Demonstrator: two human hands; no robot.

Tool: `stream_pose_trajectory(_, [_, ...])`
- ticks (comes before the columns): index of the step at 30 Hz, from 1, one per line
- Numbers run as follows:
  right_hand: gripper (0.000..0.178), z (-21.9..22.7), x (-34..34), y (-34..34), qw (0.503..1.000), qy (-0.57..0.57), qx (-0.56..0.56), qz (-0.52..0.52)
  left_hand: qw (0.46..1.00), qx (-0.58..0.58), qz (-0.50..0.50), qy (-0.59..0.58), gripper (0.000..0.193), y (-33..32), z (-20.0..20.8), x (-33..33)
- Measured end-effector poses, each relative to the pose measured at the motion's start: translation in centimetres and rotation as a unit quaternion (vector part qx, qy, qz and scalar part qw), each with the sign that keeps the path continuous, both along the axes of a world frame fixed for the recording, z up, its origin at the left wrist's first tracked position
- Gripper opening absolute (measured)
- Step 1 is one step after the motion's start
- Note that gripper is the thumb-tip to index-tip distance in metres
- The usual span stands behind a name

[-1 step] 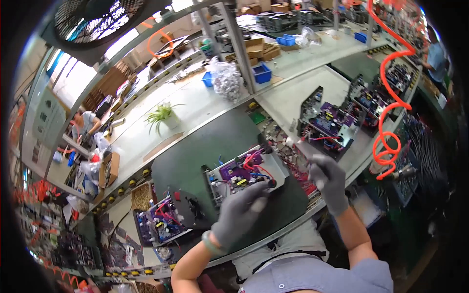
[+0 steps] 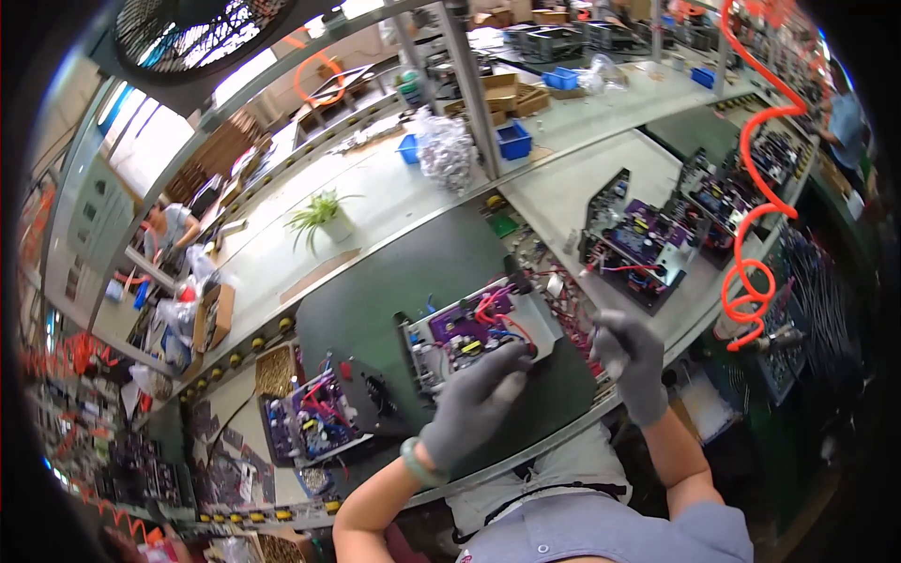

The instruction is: Assembling and wiring electronic components into metal cases on a factory line.

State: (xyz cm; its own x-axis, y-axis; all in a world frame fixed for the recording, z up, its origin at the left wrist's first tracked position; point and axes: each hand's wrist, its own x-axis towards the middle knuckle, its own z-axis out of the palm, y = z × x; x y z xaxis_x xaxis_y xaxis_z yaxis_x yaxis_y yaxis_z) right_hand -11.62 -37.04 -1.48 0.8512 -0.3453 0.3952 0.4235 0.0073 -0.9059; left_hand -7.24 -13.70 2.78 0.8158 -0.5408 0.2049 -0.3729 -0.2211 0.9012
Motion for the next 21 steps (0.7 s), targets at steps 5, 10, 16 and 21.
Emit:
stream_pose_trajectory(5, [0.024,-0.9,-1.8,4.2,0.982,-0.036,-0.187,0.01,0.874,-0.324,0.021,0.361,0.031,-2.2,0.7,-0.3])
stream_pose_trajectory(10, [0.029,0.2,-0.8,5.6,0.954,-0.073,-0.26,0.132,0.852,-0.336,0.032,0.4,0.025,0.3,0.3,-0.4])
stream_pose_trajectory(16, [0.029,1.9,1.3,5.5,0.98,-0.048,-0.137,0.132,0.97,0.077,0.098,-0.208,0.027,3.2,1.2,1.6])
stream_pose_trajectory(21, [0.027,1.4,2.3,6.6,0.974,0.081,-0.032,0.207,0.899,0.178,0.085,-0.391,0.022,1.6,2.1,0.7])
